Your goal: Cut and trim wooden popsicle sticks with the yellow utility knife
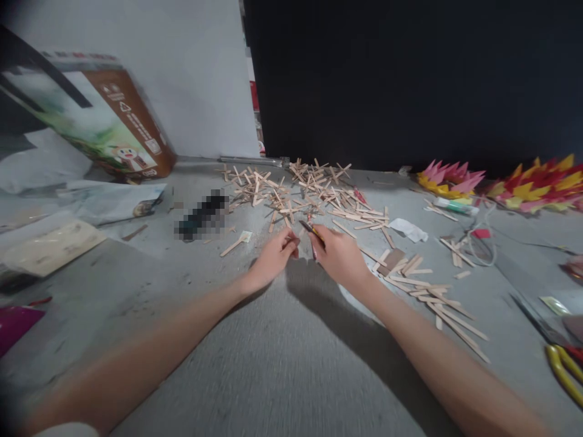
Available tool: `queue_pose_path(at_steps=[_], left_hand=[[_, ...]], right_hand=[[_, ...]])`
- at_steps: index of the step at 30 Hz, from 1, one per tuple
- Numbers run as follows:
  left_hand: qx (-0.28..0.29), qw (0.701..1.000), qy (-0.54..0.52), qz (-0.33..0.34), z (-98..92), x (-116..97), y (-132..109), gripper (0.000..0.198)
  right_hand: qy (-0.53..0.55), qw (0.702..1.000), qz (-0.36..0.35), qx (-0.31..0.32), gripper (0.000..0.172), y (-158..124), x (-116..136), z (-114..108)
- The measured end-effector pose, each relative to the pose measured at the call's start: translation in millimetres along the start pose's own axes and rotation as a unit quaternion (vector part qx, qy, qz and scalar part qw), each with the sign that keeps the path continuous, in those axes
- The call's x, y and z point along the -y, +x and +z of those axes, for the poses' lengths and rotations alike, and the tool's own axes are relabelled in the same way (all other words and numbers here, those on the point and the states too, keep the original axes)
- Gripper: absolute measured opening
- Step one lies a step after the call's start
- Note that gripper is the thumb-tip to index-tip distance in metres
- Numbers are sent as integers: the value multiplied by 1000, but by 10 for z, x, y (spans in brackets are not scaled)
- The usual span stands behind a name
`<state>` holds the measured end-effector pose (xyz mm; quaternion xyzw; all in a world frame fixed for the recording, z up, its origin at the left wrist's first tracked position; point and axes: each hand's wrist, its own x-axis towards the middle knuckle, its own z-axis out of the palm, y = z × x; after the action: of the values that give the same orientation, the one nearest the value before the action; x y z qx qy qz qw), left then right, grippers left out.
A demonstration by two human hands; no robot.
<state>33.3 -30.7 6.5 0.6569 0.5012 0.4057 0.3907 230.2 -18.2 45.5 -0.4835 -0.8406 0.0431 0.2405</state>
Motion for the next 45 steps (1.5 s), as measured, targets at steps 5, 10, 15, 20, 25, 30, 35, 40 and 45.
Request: queue_pose_path(at_steps=[5, 10, 15, 20, 25, 30, 35, 40, 45], left_hand=[[194, 975, 108, -3, -293, -136, 16, 10], [276, 937, 201, 77, -516, -161, -133, 7], [300, 917, 208, 160, -499, -105, -136, 10], [283, 913, 211, 204, -435, -117, -108, 17], [49, 935, 325, 131, -211, -161, -528, 27], [32, 923, 370, 101, -8, -148, -919, 48], [51, 937, 330, 103, -88, -87, -863, 56], [74, 942, 311, 104, -173, -67, -780, 61], [83, 942, 309, 104, -183, -81, -782, 61]], right_hand=[[52, 998, 29, 3, 24, -67, -19, -301], [58, 989, 32, 131, 36, -431, -65, -410], [84, 960, 28, 264, 38, -702, -94, -447], [97, 952, 44, 286, 38, -825, -54, -518], [34, 961, 20, 274, 37, -903, -114, -541], [-19, 954, -25, 297, 43, -898, -265, -507], [-83, 947, -78, 299, 40, -842, -287, -406], [-137, 943, -123, 278, 41, -697, -144, -297], [-181, 923, -176, 290, 32, -583, -82, -201]])
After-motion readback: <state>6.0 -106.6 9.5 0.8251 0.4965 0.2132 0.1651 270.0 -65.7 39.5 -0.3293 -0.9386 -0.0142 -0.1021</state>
